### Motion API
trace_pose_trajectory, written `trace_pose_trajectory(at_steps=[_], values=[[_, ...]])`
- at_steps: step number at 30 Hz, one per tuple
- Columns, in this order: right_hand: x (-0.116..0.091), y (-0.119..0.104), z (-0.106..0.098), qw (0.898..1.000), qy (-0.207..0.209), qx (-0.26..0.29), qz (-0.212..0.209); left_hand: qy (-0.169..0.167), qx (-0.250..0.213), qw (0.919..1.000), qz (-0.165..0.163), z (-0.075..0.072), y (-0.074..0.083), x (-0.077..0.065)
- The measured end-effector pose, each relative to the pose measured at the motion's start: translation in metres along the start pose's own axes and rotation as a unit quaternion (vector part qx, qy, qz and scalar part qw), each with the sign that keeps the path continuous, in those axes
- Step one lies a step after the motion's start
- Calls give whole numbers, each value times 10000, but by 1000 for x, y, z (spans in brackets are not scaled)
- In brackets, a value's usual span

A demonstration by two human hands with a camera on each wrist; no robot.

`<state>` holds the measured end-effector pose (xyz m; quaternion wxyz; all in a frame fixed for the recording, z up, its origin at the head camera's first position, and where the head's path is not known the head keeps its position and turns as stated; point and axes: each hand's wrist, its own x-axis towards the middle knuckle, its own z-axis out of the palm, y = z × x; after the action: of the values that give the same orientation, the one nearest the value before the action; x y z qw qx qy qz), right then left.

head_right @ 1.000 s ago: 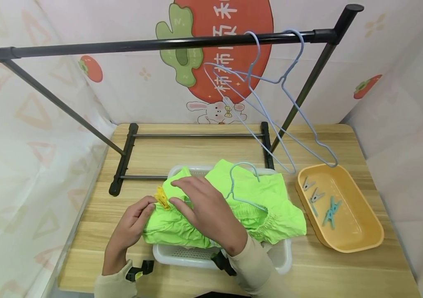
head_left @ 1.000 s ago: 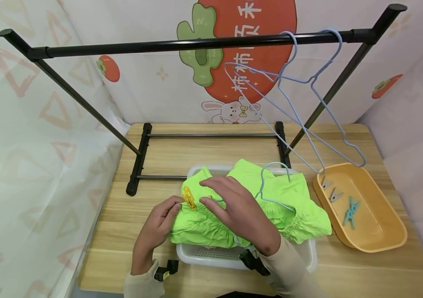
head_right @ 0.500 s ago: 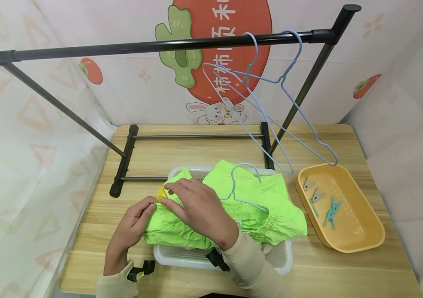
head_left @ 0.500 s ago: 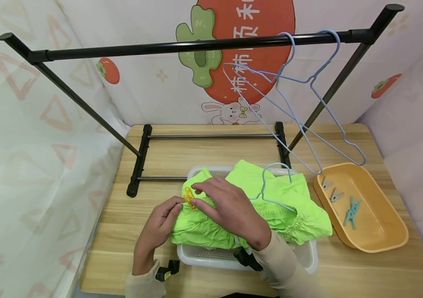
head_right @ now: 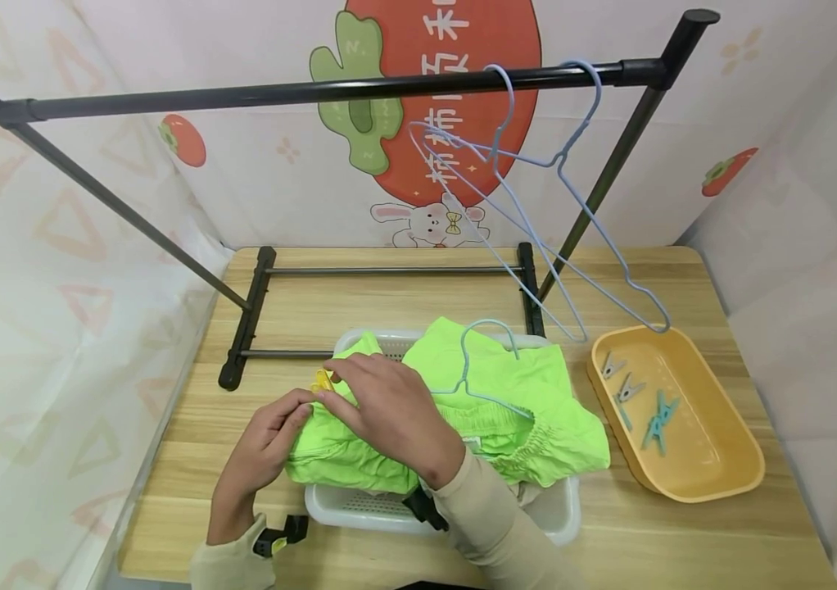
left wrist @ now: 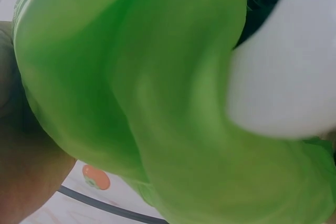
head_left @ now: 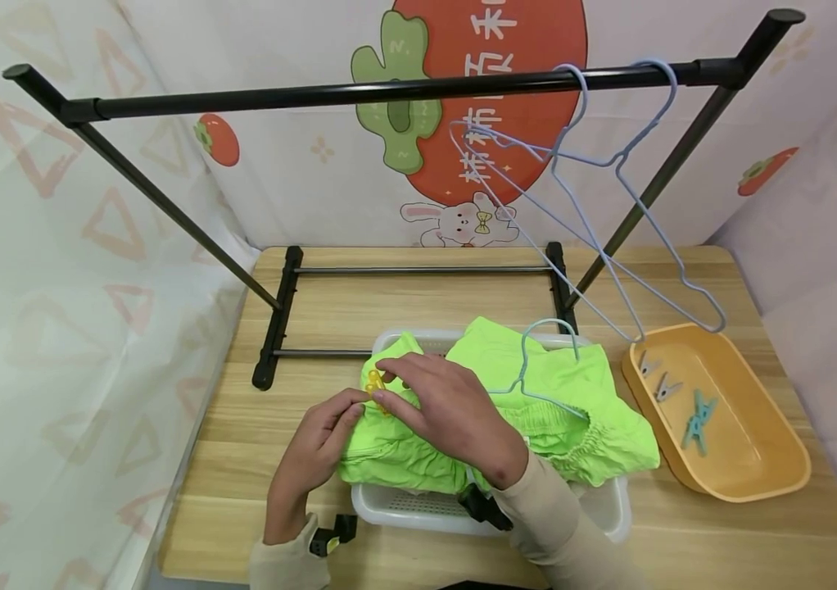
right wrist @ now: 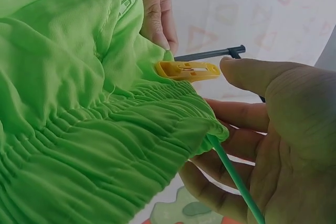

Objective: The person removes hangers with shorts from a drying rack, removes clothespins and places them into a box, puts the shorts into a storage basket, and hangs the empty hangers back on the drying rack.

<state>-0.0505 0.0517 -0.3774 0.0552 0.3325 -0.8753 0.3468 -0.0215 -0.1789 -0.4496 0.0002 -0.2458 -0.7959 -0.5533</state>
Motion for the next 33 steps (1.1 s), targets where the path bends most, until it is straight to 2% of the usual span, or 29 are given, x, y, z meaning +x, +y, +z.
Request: trace_pose_trajectory(at_steps=[9, 16, 25, 33], values=[[3, 1, 6, 9999, 52, 148, 46, -70, -30, 10000, -52, 0, 2, 1], [5, 2, 8, 9991, 271, 253, -183, -122, -89, 9995, -262, -2, 4, 1], [4, 3, 11, 9971, 602, 195, -425, -130, -92, 9994, -315, -2, 4, 1], [3, 3, 11, 9960, 740, 367, -336, -109, -124, 9994, -291, -2, 6, 1]])
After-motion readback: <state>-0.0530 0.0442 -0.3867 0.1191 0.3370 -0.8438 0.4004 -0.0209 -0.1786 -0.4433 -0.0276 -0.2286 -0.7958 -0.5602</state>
